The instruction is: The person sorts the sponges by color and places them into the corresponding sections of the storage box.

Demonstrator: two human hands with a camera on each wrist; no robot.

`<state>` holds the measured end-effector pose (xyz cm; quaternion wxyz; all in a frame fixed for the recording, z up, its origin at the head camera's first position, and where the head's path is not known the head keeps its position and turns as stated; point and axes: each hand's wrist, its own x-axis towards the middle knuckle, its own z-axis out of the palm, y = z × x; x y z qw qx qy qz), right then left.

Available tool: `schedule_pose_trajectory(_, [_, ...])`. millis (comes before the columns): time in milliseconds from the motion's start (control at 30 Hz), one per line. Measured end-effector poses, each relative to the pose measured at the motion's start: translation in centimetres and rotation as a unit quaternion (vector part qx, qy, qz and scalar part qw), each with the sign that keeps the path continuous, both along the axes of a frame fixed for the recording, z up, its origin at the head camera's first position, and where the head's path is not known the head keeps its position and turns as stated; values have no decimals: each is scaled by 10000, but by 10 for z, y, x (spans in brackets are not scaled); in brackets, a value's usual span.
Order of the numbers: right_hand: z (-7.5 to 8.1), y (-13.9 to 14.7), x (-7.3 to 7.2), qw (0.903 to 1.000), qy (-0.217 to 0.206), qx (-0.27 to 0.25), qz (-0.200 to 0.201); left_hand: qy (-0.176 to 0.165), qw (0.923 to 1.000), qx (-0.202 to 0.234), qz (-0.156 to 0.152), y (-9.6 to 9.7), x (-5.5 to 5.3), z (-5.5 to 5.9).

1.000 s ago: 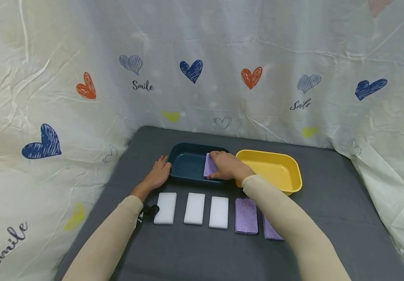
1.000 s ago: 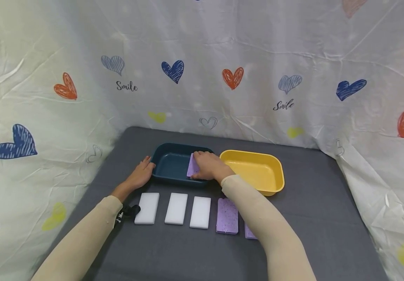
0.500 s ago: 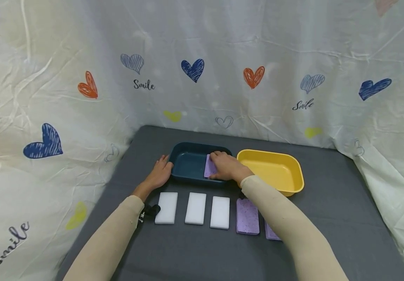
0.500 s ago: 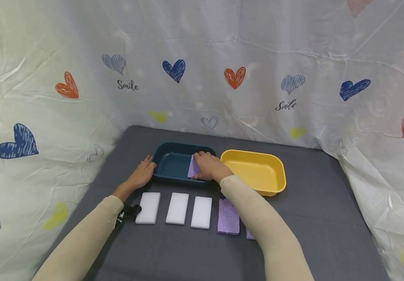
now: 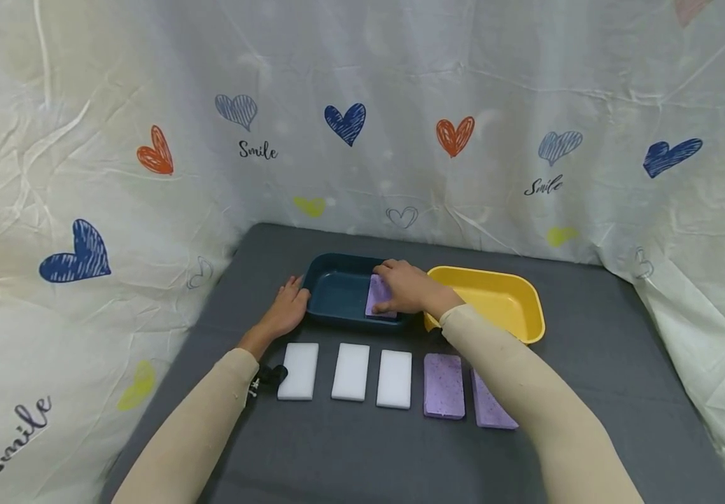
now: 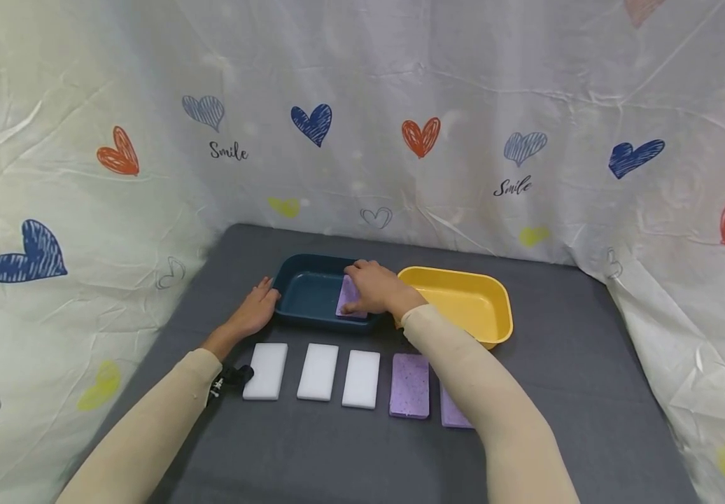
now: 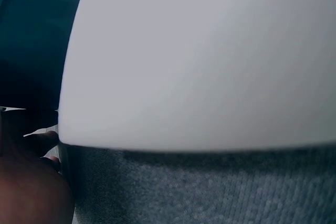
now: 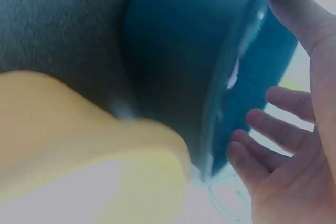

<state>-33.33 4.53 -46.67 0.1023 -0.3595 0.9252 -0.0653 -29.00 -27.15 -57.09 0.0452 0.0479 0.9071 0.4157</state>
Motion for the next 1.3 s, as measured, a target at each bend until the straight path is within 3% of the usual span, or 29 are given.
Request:
schedule_pose_trajectory(200, [20,6,2,10000,-13,-40,-15,41,9998,205,25,3,5,11])
schedule_pose_trajectory(300, [27,9,2,10000,12,-26,15,31,9998,189,42,4,6,11])
schedule_pose_trajectory(567, [39,13,6,9999,72,-11,143,-42,10000,42,34,-5,-8,-12])
schedule_pose_trajectory(700, [45,16,9,9999,91,-45,138,-74,9999,82,15,-7,-12,-16])
schedule_pose_trajectory(1300, [52,42,28,9999,92,-64,43,-79,9999,67,-19,1,1,5])
